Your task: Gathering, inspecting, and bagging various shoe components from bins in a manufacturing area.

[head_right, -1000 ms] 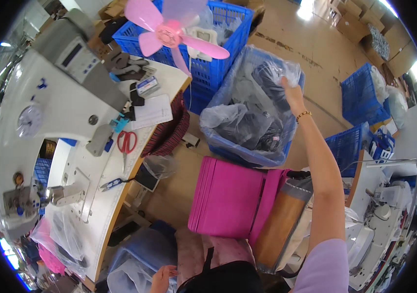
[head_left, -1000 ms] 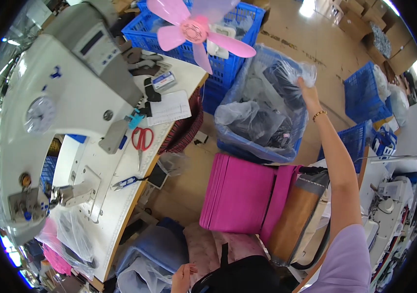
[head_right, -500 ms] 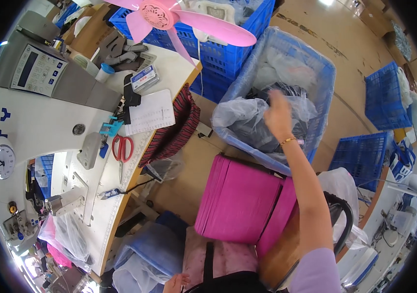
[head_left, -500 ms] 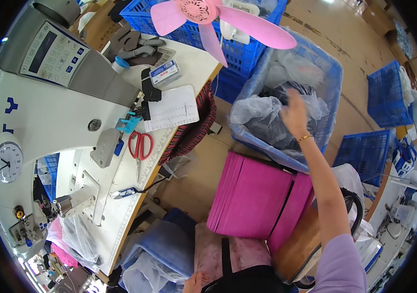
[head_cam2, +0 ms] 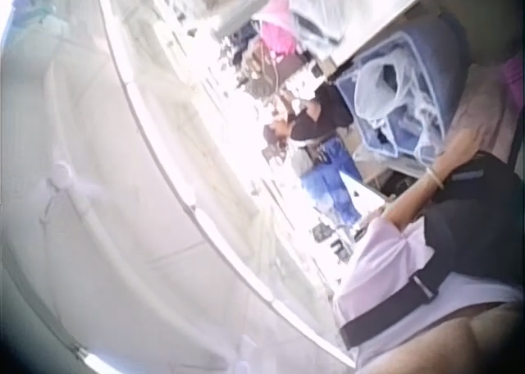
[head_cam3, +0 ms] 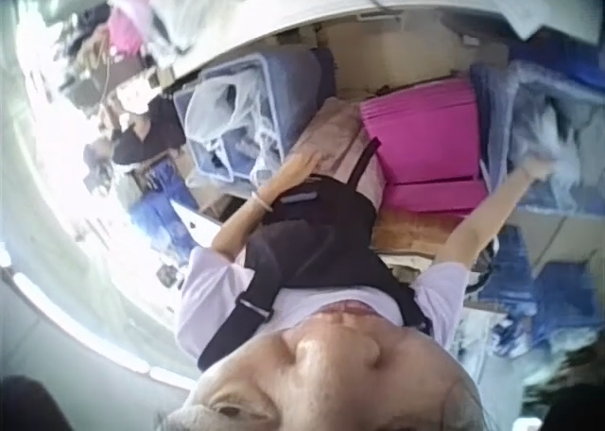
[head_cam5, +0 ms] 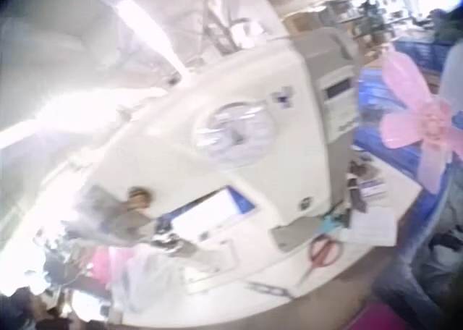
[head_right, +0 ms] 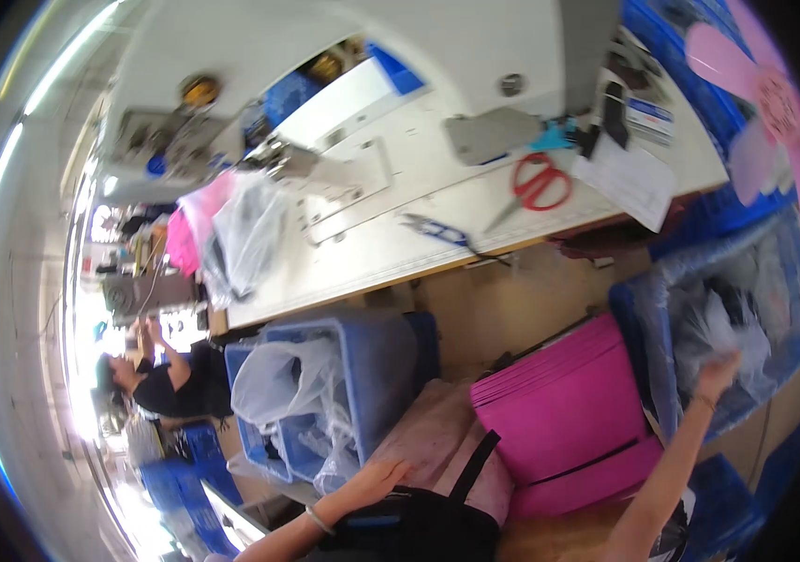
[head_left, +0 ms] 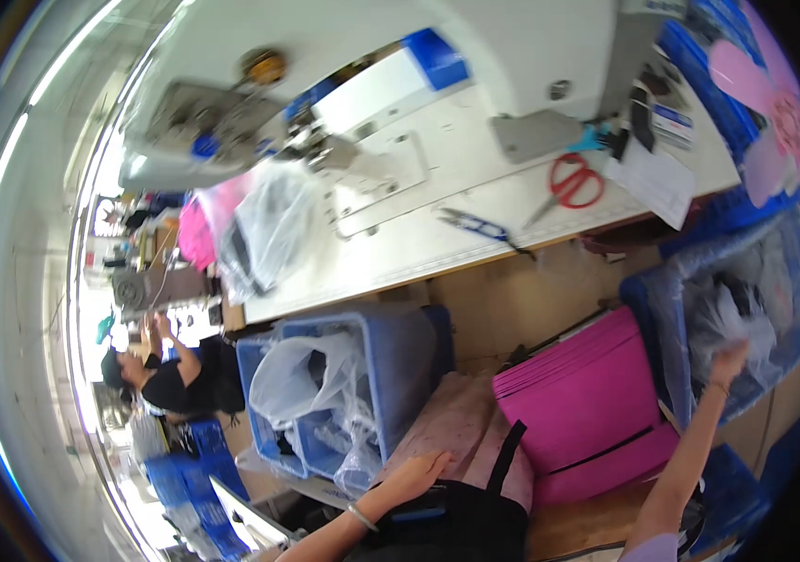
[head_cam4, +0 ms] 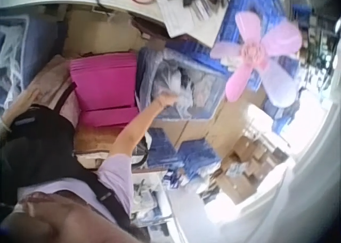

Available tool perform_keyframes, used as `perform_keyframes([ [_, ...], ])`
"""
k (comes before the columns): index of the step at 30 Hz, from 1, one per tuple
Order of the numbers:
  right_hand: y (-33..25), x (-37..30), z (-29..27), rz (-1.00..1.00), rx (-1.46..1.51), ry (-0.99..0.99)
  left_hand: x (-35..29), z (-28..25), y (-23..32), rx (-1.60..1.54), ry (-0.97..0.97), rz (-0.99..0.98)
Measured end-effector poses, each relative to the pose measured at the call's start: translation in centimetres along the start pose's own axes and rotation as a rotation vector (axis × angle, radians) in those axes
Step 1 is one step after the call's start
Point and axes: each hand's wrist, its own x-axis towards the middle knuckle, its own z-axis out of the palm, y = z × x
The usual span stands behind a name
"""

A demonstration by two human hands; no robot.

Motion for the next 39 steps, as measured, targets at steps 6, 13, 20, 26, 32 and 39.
perform_keyframes([
  [6,-10.2,-6.9,-1.0,-0.387,-0.352,-0.057,-3.7,-1.3,-0.9,-0.058,0.106,0.030],
  [13,-23.6,-28.5,16.3,-0.406,-0.021,-0.371,-5.7,-5.7,-2.0,-0.301,0.143,0.140],
  [20,-28.0,-46.8,37.7,-0.154,0.197,-0.711,-7.4,-11.6,-3.4,-0.694,0.067,0.201],
  [26,-24.8,-58.2,50.9,0.013,0.314,-0.878,-4.3,-12.9,-8.9,-0.789,0.152,0.406],
  [32,-21.3,-61.9,59.2,-0.260,0.035,-1.271,-2.7,-19.9,-8.5,-1.139,0.215,0.685],
  [39,-13.9,-64.6,65.3,-1.289,-0.380,-1.353,7.6,-19.8,-7.9,-1.278,0.355,0.880],
])
